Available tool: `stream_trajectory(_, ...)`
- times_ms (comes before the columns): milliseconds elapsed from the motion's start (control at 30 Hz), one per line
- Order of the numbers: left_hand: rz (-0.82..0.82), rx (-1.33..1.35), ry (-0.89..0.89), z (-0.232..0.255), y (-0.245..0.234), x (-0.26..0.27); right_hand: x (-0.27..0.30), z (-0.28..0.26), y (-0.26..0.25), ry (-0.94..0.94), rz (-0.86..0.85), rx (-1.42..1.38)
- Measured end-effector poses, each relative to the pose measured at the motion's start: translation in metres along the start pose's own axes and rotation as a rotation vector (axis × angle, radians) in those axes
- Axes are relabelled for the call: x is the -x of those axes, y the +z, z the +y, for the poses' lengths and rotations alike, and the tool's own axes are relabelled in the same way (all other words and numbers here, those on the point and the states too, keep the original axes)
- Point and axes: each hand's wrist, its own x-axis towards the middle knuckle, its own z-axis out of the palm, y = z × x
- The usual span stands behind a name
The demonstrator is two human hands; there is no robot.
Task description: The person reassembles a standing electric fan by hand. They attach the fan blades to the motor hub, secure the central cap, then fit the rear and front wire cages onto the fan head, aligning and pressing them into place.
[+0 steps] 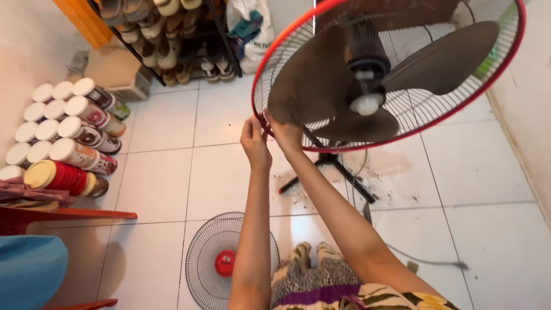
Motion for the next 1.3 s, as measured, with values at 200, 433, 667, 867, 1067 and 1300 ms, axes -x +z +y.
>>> stream_trajectory(200, 0.013, 0.031, -0.103, 0.007, -0.003, -0.014, -0.008, 0.011, 0.016, 0.483, -0.022, 0.061)
stream_trajectory(433, -0.054, 0.062, -0.120, 0.002, -0.015, -0.015, -0.012, -0.010, 0.014, 0.817, -0.037, -0.156)
stream_trajectory(667, -0.023, 0.278, -0.279, -0.005, -0.024, -0.024, -0.006, -0.034, 0.021, 0.860, 0.043, -0.231)
stream_trajectory(867, -0.002, 0.243, -0.226, -0.023, -0.026, -0.032, -0.006, -0.003, 0.029, 0.751, 0.111, -0.344)
stream_trajectory(1067, 0.032, 0.271, -0.179, -0.014, -0.007, -0.012, -0.007, -0.003, 0.027, 0.732, 0.145, -0.131)
stream_trajectory(1300, 0.005, 0.046, -0.201, 0.007, 0.009, 0.009, -0.006, -0.027, 0.017, 0.704, 0.142, 0.043)
